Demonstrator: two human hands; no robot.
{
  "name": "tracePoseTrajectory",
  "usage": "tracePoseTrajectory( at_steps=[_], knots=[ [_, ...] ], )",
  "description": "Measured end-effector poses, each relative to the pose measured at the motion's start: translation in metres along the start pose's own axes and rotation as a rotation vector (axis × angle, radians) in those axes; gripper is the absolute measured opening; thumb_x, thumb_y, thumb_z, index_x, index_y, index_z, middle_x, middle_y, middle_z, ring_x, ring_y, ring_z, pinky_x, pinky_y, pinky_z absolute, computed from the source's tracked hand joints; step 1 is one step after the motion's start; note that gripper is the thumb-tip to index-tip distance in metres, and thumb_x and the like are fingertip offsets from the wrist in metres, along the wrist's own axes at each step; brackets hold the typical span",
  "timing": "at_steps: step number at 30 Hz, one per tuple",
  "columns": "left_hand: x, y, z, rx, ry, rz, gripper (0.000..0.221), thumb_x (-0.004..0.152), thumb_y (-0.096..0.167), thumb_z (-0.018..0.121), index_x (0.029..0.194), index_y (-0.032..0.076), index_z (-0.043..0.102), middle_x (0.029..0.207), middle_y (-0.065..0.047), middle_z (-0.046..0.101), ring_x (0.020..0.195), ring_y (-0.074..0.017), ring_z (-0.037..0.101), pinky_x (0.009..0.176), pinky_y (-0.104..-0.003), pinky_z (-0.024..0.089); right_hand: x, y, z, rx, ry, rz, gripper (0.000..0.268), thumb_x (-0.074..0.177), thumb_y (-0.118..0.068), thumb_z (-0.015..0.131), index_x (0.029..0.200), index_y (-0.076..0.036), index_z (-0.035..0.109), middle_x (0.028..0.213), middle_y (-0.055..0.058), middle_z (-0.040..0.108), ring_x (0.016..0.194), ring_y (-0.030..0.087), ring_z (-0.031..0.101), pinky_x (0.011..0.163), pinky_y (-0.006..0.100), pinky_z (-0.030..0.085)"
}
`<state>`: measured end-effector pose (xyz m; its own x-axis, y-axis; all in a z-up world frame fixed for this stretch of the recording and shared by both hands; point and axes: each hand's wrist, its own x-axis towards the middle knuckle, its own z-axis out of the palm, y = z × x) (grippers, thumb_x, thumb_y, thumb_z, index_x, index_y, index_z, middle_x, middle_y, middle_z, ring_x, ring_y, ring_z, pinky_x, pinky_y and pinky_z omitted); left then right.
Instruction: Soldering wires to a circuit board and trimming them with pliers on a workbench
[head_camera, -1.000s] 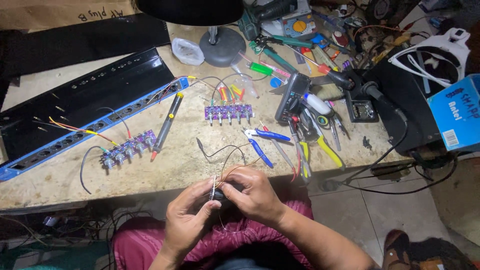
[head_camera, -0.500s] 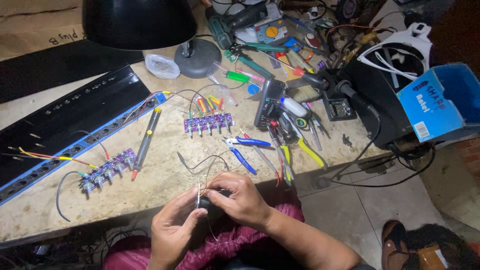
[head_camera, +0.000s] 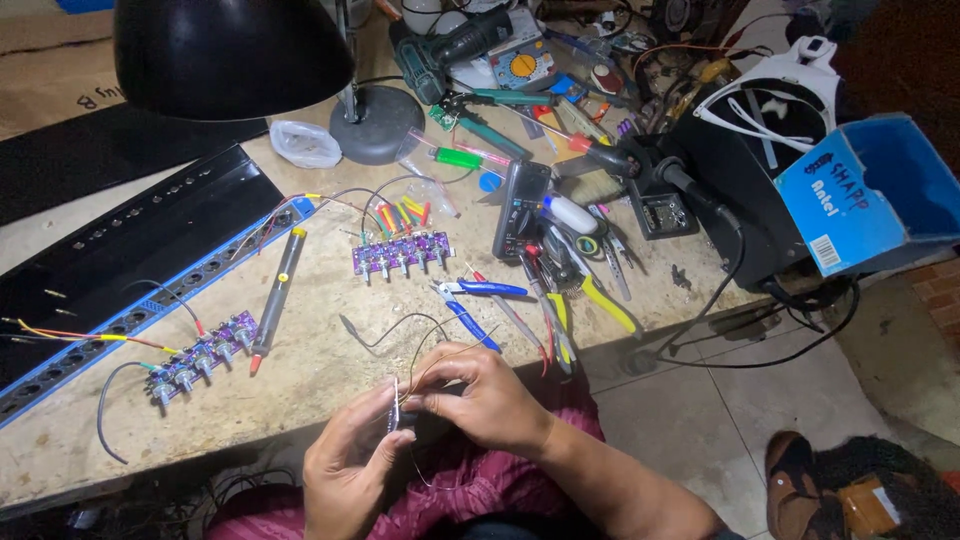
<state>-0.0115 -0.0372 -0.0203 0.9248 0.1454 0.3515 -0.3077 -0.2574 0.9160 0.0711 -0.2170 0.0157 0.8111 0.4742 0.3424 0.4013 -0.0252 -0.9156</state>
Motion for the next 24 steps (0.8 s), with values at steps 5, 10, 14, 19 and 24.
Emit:
tracePoseTrajectory(
  at_steps=[5, 10, 14, 19, 24],
  knots=[
    [0.003, 0.005, 0.0, 0.051, 0.001, 0.046, 0.039, 0.081, 0.012, 0.081, 0.118, 0.005, 0.074, 0.123, -0.016, 0.075, 0.118, -0.0216, 0.073, 0.105, -0.03, 0.056, -0.003, 0.0, -0.004, 0.075, -0.058, 0.11, 0.012, 0.09, -0.009, 0.08, 0.102, -0.01, 0.08, 0.093, 0.001, 0.068, 0.091, 0.012, 0.066, 0.087, 0.024, 0.055],
    [0.001, 0.003, -0.003, 0.076, 0.012, 0.074, 0.039, 0.081, 0.012, 0.081, 0.118, 0.005, 0.073, 0.124, -0.016, 0.075, 0.118, -0.0216, 0.073, 0.104, -0.029, 0.057, -0.001, -0.003, 0.003, 0.036, 0.037, 0.207, 0.011, 0.083, -0.015, 0.085, 0.086, -0.009, 0.077, 0.089, 0.003, 0.078, 0.087, 0.011, 0.073, 0.087, 0.025, 0.057],
    [0.002, 0.008, -0.006, 0.066, 0.017, 0.113, 0.039, 0.081, 0.008, 0.08, 0.118, 0.003, 0.072, 0.124, -0.019, 0.074, 0.115, -0.0224, 0.074, 0.103, -0.03, 0.059, -0.001, -0.011, 0.006, -0.111, 0.017, -0.047, 0.009, 0.093, -0.012, 0.075, 0.089, -0.003, 0.074, 0.089, 0.007, 0.074, 0.086, 0.02, 0.07, 0.083, 0.032, 0.056],
    [0.005, 0.018, -0.014, 0.145, -0.012, 0.172, 0.038, 0.082, 0.011, 0.08, 0.119, 0.006, 0.072, 0.126, -0.02, 0.073, 0.116, -0.0234, 0.075, 0.106, -0.032, 0.055, -0.004, -0.009, 0.011, -0.231, -0.047, -0.192, 0.014, 0.1, -0.01, 0.064, 0.102, 0.002, 0.071, 0.097, 0.012, 0.074, 0.093, 0.029, 0.069, 0.091, 0.039, 0.055],
    [0.007, 0.028, -0.018, 0.166, -0.038, 0.21, 0.037, 0.086, 0.014, 0.078, 0.121, 0.005, 0.07, 0.126, -0.019, 0.073, 0.117, -0.0258, 0.074, 0.106, -0.034, 0.056, -0.002, -0.02, 0.014, -0.25, -0.095, -0.218, 0.014, 0.103, -0.006, 0.056, 0.104, 0.003, 0.066, 0.097, 0.014, 0.069, 0.095, 0.029, 0.063, 0.09, 0.039, 0.052]
  ],
)
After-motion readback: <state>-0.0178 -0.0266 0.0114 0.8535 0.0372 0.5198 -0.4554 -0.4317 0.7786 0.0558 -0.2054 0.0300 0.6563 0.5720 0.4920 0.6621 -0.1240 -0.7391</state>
